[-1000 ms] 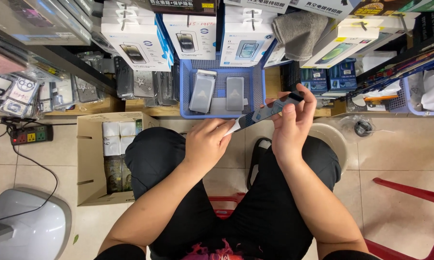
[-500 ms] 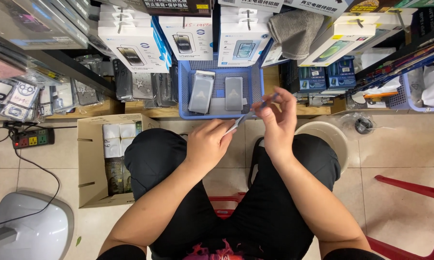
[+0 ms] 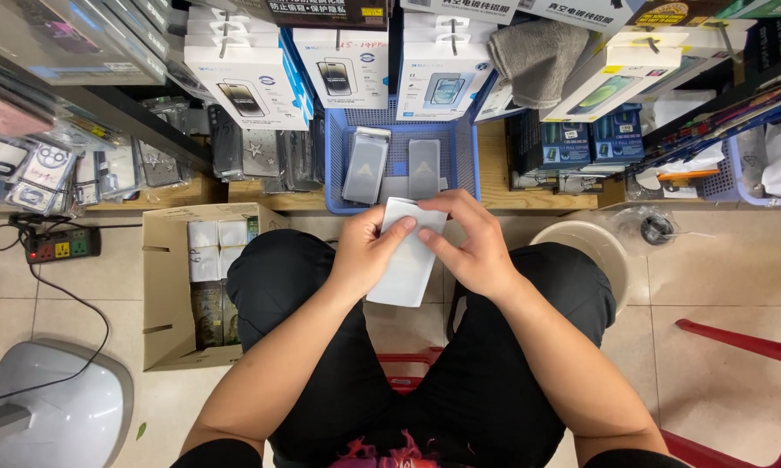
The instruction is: The person is removing screen protectors from their protective paper sleeves, inspecting them, and organizing them into a blue plastic basket.
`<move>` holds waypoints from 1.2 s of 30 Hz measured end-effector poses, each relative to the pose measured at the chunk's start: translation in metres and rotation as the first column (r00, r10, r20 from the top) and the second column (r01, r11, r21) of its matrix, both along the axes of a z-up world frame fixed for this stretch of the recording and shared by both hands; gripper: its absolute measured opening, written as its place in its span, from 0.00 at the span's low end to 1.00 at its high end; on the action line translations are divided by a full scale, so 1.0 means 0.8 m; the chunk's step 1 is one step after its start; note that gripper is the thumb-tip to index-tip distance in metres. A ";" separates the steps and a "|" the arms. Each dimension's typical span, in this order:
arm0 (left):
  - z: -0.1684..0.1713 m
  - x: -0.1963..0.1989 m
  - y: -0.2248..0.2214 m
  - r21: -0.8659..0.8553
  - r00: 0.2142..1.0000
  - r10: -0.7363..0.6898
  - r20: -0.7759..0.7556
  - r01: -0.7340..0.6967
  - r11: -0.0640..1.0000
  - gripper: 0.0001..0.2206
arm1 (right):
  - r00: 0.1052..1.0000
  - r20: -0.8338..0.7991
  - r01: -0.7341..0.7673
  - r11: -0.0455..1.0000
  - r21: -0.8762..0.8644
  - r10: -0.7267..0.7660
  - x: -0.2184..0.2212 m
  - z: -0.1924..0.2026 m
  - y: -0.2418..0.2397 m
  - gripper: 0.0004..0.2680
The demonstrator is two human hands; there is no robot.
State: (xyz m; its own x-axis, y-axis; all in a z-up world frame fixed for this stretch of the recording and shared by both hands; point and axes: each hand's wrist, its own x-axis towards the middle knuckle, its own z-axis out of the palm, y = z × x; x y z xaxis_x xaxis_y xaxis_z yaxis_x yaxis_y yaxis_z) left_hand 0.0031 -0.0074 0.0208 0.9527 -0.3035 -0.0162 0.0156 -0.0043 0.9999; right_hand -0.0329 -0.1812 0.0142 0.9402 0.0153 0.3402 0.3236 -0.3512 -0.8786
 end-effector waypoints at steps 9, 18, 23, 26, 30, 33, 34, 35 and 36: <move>0.011 0.027 0.005 -0.050 0.973 0.203 0.109 -0.198 0.979 0.11 | 0.678 -0.606 -0.130 0.879 0.458 0.416 -0.015 -0.011 0.037 0.10; -0.011 0.076 0.024 -0.093 0.900 0.392 0.193 -0.381 0.920 0.17 | 0.654 -0.564 -0.237 0.845 0.479 0.503 -0.014 -0.014 0.045 0.14; -0.035 0.037 0.014 0.182 0.968 0.183 0.172 -0.214 0.960 0.15 | 0.689 -0.553 -0.207 0.858 0.471 0.469 -0.012 -0.027 0.045 0.13; -0.017 0.024 0.011 0.291 0.965 0.114 0.236 -0.182 0.939 0.13 | 0.709 -0.550 -0.197 0.873 0.446 0.441 -0.007 -0.006 0.047 0.13; -0.040 0.010 0.011 0.332 0.961 0.012 0.278 -0.108 0.937 0.13 | 0.783 -0.545 -0.062 0.910 0.409 0.299 0.007 -0.018 0.027 0.15; -0.039 -0.002 0.004 0.354 0.971 -0.041 0.237 -0.047 0.934 0.15 | 0.858 -0.489 0.108 0.877 0.468 0.156 0.015 -0.054 0.007 0.12; -0.041 -0.002 0.002 0.352 0.970 -0.041 0.238 -0.047 0.935 0.15 | 0.859 -0.488 0.107 0.878 0.467 0.155 0.015 -0.061 0.004 0.12; -0.043 -0.003 0.001 0.354 0.972 -0.045 0.229 -0.040 0.934 0.16 | 0.870 -0.479 0.161 0.850 0.502 0.118 0.016 -0.067 0.001 0.12; -0.044 -0.003 0.000 0.356 0.974 -0.047 0.219 -0.035 0.934 0.16 | 0.878 -0.471 0.210 0.818 0.536 0.083 0.017 -0.074 -0.002 0.11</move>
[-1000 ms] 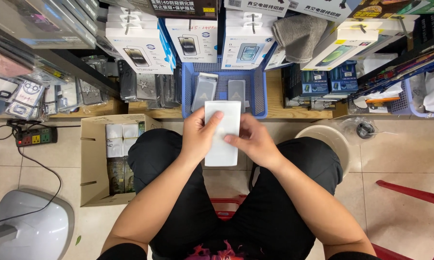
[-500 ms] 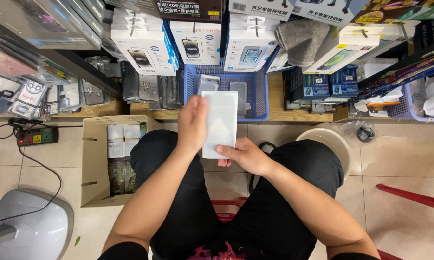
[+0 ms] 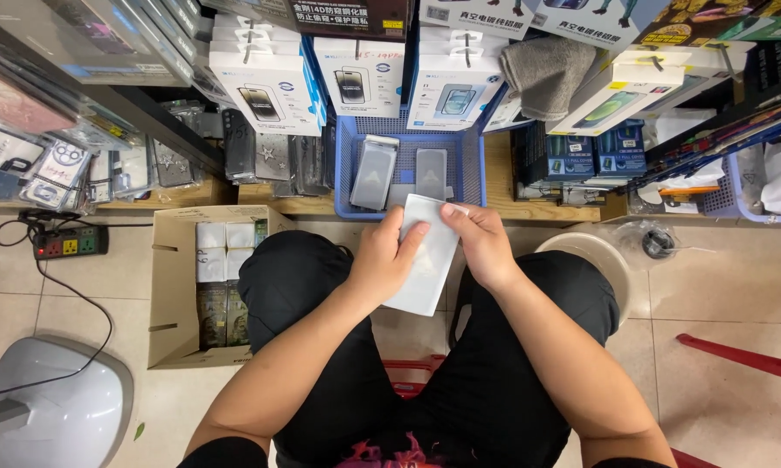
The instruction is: The person is removing screen protectors from their protective paper sleeves, inspecting them, and organizing them into a blue plastic basket.
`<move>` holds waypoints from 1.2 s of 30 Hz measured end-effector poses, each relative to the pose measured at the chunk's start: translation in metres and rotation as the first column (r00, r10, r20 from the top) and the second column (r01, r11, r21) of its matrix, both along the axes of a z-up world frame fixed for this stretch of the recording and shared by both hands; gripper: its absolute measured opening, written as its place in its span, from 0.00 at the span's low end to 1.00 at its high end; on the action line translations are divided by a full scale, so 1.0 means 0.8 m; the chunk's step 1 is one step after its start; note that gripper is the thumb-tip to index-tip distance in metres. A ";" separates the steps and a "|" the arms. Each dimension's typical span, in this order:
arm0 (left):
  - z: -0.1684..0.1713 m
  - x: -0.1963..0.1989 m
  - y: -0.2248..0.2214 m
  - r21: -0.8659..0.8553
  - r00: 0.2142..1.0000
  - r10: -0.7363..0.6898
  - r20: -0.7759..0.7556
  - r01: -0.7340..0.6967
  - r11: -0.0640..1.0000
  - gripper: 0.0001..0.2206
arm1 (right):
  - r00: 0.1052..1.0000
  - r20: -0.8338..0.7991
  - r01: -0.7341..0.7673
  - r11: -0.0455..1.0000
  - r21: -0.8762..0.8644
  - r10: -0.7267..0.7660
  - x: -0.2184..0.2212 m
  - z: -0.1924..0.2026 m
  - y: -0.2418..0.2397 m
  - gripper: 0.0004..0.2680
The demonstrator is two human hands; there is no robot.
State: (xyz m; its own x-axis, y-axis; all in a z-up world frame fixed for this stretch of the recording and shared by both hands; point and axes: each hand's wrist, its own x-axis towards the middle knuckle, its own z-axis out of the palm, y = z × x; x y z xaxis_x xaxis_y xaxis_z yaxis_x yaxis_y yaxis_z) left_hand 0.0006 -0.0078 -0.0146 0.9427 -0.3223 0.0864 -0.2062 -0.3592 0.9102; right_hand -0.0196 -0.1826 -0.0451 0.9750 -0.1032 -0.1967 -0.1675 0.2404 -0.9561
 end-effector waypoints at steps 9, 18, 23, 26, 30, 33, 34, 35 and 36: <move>-0.021 0.014 0.009 -0.142 0.964 0.044 -0.262 -0.083 0.986 0.14 | 0.989 -0.146 0.040 0.998 0.056 -0.031 -0.007 0.025 0.034 0.09; -0.015 0.056 0.056 -0.352 0.949 0.300 -0.102 -0.316 0.881 0.17 | 0.890 -0.081 -0.445 0.893 0.069 0.450 -0.031 0.010 0.071 0.09; 0.013 0.061 0.063 -0.306 0.881 0.474 0.004 -0.450 0.839 0.09 | 0.913 -0.305 -0.336 0.925 -0.180 0.272 0.035 -0.019 0.056 0.14; 0.007 0.055 0.059 -0.326 0.915 0.399 -0.058 -0.395 0.859 0.11 | 0.904 -0.415 -0.263 0.903 -0.341 0.106 0.081 -0.091 0.036 0.15; 0.005 0.040 0.043 -0.204 0.964 0.243 -0.103 -0.260 0.944 0.08 | 0.901 -0.433 -0.195 0.896 -0.399 0.004 0.132 -0.170 0.040 0.13; 0.011 0.032 0.038 0.073 0.989 0.012 -0.150 -0.001 0.997 0.11 | 0.880 -0.464 -0.152 0.864 -0.479 -0.102 0.173 -0.265 0.047 0.10; 0.022 0.031 0.036 0.075 0.988 0.022 -0.153 -0.011 0.997 0.11 | 0.880 -0.467 -0.162 0.864 -0.477 -0.093 0.179 -0.262 0.051 0.10; 0.033 0.031 0.033 0.258 0.949 -0.125 -0.291 0.203 0.945 0.15 | 0.874 -0.481 -0.167 0.888 -0.428 -0.067 0.185 -0.259 0.054 0.11; 0.044 0.030 0.029 0.391 0.864 -0.232 -0.448 0.422 0.818 0.19 | 0.869 -0.494 -0.172 0.910 -0.377 -0.041 0.190 -0.256 0.058 0.13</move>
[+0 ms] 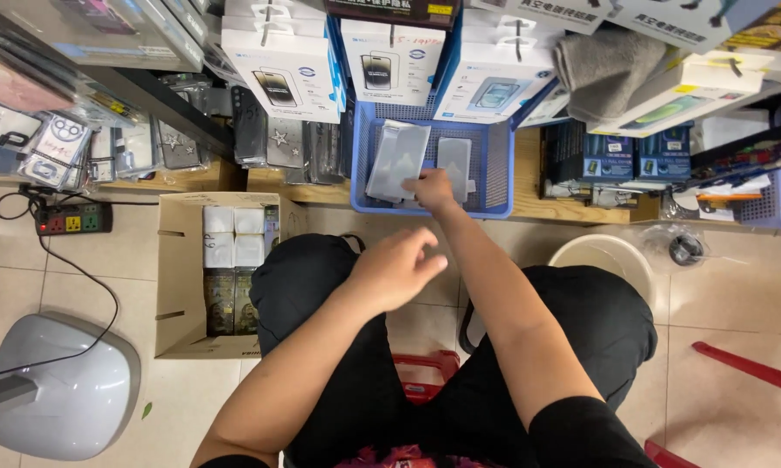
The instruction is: The person is removing screen protectors from their protective paper sleeves, inspecting them, and organizing them into a blue plastic basket.
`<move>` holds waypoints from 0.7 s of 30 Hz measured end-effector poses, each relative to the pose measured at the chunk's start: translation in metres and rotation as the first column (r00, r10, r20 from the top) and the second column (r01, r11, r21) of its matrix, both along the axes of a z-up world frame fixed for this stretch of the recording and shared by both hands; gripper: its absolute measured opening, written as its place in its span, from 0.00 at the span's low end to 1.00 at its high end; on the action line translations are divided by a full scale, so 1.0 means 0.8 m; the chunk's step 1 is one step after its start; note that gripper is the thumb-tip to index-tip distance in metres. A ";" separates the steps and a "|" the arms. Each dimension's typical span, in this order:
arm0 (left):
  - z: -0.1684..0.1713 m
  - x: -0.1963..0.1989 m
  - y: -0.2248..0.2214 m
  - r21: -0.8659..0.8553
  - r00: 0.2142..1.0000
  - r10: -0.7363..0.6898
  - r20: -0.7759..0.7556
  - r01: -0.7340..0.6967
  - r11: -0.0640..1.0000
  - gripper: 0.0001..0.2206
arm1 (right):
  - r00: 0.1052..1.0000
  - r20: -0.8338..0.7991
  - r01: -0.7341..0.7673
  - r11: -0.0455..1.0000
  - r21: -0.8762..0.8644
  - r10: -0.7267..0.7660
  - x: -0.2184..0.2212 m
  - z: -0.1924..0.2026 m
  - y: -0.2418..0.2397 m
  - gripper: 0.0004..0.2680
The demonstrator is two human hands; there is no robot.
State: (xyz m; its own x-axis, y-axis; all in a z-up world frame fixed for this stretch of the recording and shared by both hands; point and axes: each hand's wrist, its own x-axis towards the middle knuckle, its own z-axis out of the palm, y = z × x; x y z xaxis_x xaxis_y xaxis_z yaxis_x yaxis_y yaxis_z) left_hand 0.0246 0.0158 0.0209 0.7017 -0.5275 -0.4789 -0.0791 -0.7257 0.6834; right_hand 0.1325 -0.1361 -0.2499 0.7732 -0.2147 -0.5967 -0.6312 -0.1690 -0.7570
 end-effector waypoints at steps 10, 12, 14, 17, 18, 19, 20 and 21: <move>-0.015 0.012 -0.016 0.154 0.921 -0.385 -0.054 0.389 0.908 0.23 | 0.951 -0.133 -0.302 0.933 -0.198 0.280 0.026 -0.005 0.035 0.16; -0.020 0.010 -0.017 0.140 0.907 -0.421 -0.018 0.420 0.897 0.22 | 0.938 -0.214 -0.323 0.913 -0.249 0.274 0.029 0.015 0.041 0.17; -0.024 0.008 -0.018 0.122 0.906 -0.423 -0.006 0.420 0.899 0.21 | 0.925 -0.224 -0.360 0.894 -0.266 0.306 0.029 0.029 0.041 0.16; -0.025 0.004 -0.018 0.107 0.904 -0.427 0.007 0.424 0.899 0.21 | 0.906 -0.250 -0.407 0.866 -0.292 0.342 0.024 0.076 0.033 0.20; -0.024 0.005 -0.018 0.110 0.904 -0.428 0.006 0.425 0.899 0.20 | 0.899 -0.267 -0.421 0.856 -0.300 0.348 0.024 0.096 0.028 0.24; -0.025 0.006 -0.017 0.112 0.903 -0.429 0.008 0.426 0.898 0.20 | 0.900 -0.264 -0.419 0.857 -0.301 0.347 0.029 0.073 0.022 0.24; -0.027 0.006 -0.016 0.113 0.903 -0.429 0.005 0.426 0.898 0.21 | 0.935 -0.290 -0.311 0.865 -0.394 0.204 0.031 0.050 0.015 0.22; -0.028 0.005 -0.015 0.114 0.903 -0.429 0.002 0.426 0.897 0.21 | 0.952 -0.301 -0.203 0.849 -0.487 0.056 0.032 0.026 0.008 0.22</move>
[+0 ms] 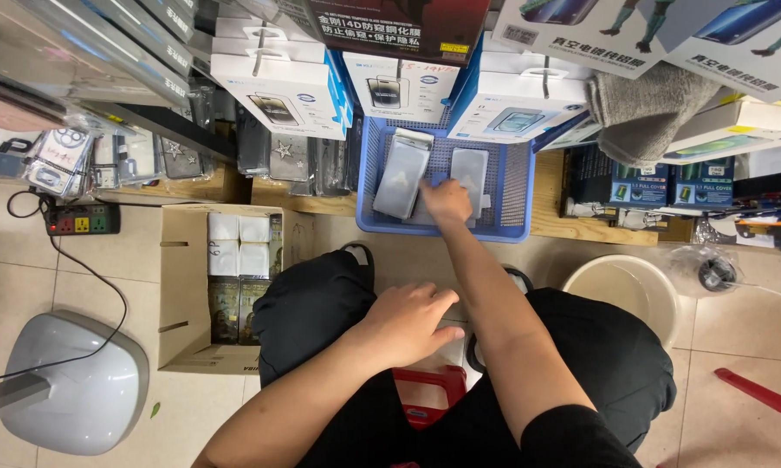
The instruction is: The person is removing screen protectors from their protective paper sleeves, inspecting them, and organizing them into a blue plastic basket.
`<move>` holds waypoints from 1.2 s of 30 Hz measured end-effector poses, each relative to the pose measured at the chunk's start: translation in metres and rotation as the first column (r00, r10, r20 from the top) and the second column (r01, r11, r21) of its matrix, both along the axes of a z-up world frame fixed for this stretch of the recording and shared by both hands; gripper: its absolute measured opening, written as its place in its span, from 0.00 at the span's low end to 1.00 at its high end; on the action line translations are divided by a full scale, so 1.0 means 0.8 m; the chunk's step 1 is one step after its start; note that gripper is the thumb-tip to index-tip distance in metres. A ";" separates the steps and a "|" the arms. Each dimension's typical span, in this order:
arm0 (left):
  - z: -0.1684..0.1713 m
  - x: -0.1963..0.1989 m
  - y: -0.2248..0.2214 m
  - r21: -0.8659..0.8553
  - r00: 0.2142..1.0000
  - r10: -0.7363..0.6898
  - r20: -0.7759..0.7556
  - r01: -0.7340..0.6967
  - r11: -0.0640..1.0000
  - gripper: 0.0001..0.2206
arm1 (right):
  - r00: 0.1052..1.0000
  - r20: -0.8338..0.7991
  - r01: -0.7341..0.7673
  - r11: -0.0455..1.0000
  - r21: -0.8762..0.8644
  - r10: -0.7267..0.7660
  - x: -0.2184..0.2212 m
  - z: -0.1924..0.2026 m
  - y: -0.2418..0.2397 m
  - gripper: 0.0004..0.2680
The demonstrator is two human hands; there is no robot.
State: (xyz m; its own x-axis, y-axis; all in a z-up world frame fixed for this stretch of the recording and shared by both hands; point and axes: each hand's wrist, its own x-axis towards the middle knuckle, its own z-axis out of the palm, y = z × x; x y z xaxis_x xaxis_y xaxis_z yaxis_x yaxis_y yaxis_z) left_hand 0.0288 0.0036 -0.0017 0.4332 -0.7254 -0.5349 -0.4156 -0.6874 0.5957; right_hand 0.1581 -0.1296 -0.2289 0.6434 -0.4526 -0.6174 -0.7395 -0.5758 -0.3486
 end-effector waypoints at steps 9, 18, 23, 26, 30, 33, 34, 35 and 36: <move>0.008 0.001 -0.007 -0.015 0.999 -0.017 -0.027 0.016 1.000 0.21 | 0.996 -0.040 0.079 0.995 -0.064 -0.081 -0.007 -0.088 -0.081 0.36; 0.021 0.005 -0.005 0.015 0.998 -0.048 -0.037 0.048 0.999 0.21 | 0.988 0.062 0.141 0.990 0.027 -0.142 -0.016 -0.091 -0.098 0.32; 0.021 0.004 -0.004 0.013 0.998 -0.048 -0.048 0.048 0.999 0.21 | 0.981 0.116 0.154 0.988 0.032 -0.156 -0.017 -0.110 -0.104 0.33; 0.021 0.004 -0.004 0.010 0.997 -0.055 -0.053 0.056 0.998 0.22 | 0.988 0.078 0.135 0.991 0.022 -0.136 -0.021 -0.050 -0.086 0.37; 0.019 0.003 -0.003 0.003 0.998 -0.057 -0.035 0.058 0.998 0.22 | 0.989 0.047 0.140 0.990 -0.003 -0.139 -0.014 -0.078 -0.087 0.39; 0.017 0.003 -0.003 0.004 0.997 -0.064 -0.034 0.065 0.998 0.22 | 0.986 0.076 0.146 0.989 0.000 -0.145 -0.012 -0.098 -0.088 0.38; 0.017 0.004 -0.004 0.004 0.997 -0.065 -0.031 0.065 0.998 0.22 | 0.986 0.079 0.146 0.989 0.000 -0.146 -0.015 -0.075 -0.087 0.38; 0.018 0.003 -0.004 0.004 0.997 -0.063 -0.038 0.064 0.998 0.22 | 0.980 0.095 0.173 0.984 0.046 -0.177 -0.022 -0.053 -0.083 0.37; 0.018 0.002 -0.003 0.004 0.997 -0.061 -0.046 0.062 0.998 0.22 | 0.972 0.110 0.199 0.976 0.093 -0.208 -0.028 -0.031 -0.080 0.36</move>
